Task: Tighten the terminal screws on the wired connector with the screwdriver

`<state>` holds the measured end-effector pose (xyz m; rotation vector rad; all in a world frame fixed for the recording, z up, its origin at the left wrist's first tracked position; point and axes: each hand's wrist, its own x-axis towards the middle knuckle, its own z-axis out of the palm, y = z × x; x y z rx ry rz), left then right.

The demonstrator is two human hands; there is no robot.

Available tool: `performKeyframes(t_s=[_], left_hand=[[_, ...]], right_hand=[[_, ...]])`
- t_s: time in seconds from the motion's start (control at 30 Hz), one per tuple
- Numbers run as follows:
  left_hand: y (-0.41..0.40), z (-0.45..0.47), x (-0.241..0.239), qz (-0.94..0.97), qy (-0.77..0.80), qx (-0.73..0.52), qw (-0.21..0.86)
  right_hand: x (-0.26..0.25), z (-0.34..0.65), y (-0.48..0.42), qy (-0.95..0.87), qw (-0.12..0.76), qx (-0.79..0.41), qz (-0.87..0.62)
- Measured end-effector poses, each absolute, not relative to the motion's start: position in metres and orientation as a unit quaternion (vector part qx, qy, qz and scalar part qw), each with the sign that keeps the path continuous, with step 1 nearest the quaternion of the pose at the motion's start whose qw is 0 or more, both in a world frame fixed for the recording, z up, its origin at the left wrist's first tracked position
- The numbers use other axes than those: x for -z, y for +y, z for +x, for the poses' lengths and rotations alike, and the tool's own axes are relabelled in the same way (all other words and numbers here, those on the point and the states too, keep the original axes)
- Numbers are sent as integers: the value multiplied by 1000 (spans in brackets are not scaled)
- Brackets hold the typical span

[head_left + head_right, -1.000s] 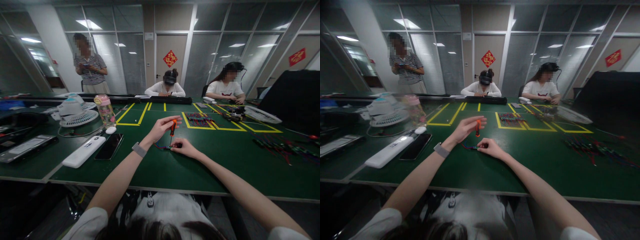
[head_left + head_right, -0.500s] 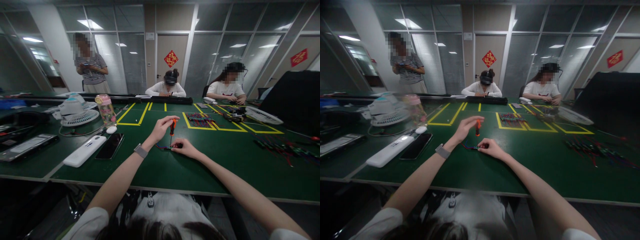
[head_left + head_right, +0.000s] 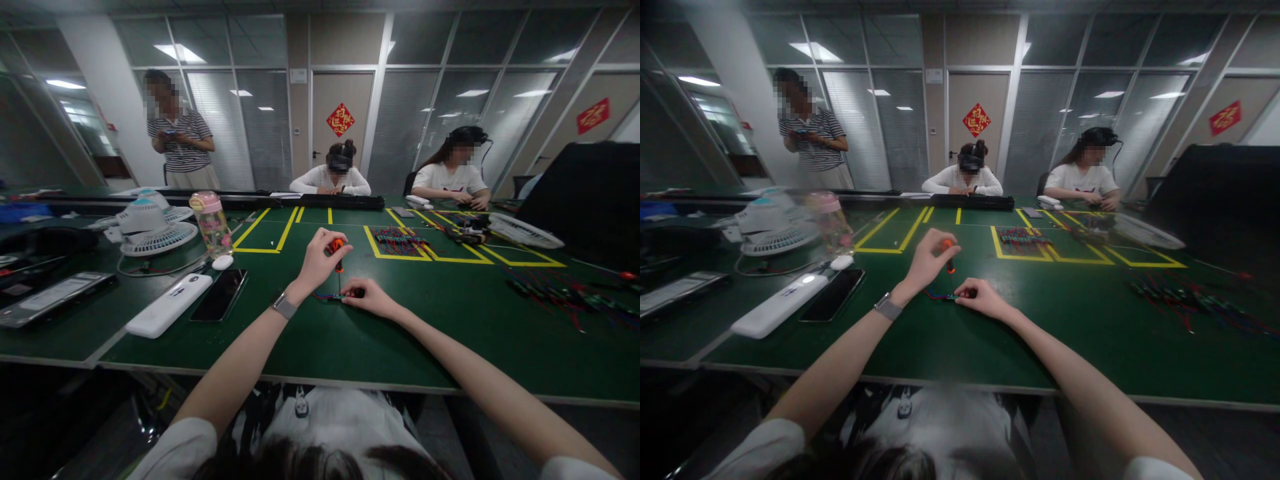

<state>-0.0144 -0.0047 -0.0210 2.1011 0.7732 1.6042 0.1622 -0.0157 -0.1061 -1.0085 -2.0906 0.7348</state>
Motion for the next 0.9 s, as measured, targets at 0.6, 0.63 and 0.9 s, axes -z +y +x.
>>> performKeyframes(t_s=[0.6,0.63,0.9], left_hand=[[-1,-17,19,713,270,-582,282],[-1,-17,19,717,265,-577,288],[5,-13,20,657,202,-556,467]], right_hand=[[105,163,-16,-809,341,-279,-389],[105,162,-16,-810,341,-278,-389],[104,162,-17,-809,336,-280,-393]])
